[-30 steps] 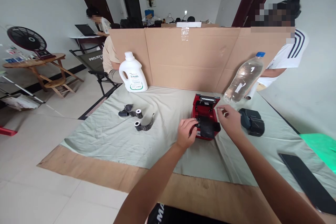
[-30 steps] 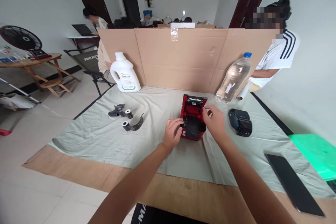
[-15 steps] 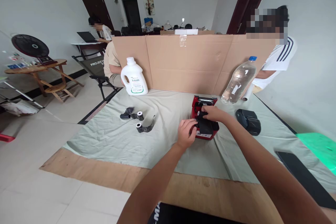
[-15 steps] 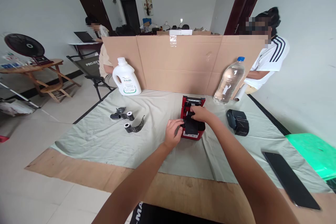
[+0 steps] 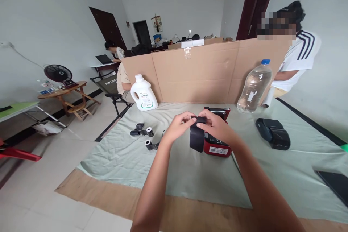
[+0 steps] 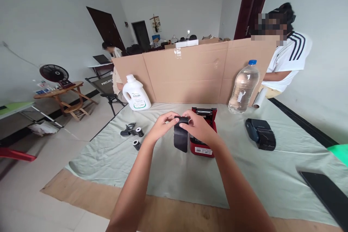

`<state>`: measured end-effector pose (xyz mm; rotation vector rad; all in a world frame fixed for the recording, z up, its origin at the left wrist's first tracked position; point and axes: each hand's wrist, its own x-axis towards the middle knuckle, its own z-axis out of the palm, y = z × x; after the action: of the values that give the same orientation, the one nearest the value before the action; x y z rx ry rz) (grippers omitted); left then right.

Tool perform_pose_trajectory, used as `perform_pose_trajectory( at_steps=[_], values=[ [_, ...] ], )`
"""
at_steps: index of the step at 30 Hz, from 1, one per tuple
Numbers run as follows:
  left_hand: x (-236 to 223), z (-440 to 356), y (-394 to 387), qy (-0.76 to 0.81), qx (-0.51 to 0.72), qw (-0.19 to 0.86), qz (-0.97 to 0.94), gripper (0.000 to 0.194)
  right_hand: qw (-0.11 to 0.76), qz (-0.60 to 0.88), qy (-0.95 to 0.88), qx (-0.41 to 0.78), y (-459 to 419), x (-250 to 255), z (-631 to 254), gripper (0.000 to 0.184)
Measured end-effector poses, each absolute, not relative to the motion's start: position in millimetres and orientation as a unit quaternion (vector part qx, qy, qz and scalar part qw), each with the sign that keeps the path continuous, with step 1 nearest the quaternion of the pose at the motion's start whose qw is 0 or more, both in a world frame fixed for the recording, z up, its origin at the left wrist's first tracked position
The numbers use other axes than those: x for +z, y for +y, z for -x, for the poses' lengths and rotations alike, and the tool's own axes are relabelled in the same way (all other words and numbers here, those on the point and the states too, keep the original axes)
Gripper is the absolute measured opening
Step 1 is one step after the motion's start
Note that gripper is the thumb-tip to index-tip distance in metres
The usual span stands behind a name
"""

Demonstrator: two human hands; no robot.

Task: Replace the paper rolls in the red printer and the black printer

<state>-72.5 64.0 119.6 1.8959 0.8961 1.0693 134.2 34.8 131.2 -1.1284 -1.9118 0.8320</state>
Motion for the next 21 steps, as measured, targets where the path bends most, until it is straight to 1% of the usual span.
perform_pose_trajectory(
  at_steps=[2, 4, 7, 12, 16, 17, 20, 21],
  values=[
    [120, 82, 66, 0.346, 0.422, 0.390, -0.742, 0.028, 0.385, 0.443, -0.718, 0.374, 39, 126, -130, 0.025],
    [119, 88, 66, 0.348, 0.412, 0.394, -0.745, 0.031, 0.395, 0.438, -0.702, 0.400, 41, 122, -127, 0.027],
    [118, 94, 66, 0.363, 0.400, 0.397, -0.742, 0.034, 0.413, 0.410, -0.711, 0.395, 41, 118, -122, 0.023],
    [118, 99, 67, 0.362, 0.380, 0.404, -0.750, 0.029, 0.428, 0.402, -0.717, 0.377, 43, 110, -113, 0.020],
    [121, 102, 65, 0.348, 0.384, 0.365, -0.773, 0.040, 0.453, 0.403, -0.706, 0.367, 46, 107, -110, 0.020],
    [122, 102, 65, 0.344, 0.382, 0.354, -0.781, 0.039, 0.454, 0.408, -0.702, 0.368, 45, 107, -109, 0.021],
    [124, 101, 63, 0.351, 0.374, 0.335, -0.790, 0.026, 0.439, 0.424, -0.700, 0.372, 44, 110, -110, 0.026],
    [124, 100, 63, 0.363, 0.373, 0.334, -0.786, 0.025, 0.431, 0.427, -0.702, 0.373, 43, 110, -110, 0.025]
  ],
)
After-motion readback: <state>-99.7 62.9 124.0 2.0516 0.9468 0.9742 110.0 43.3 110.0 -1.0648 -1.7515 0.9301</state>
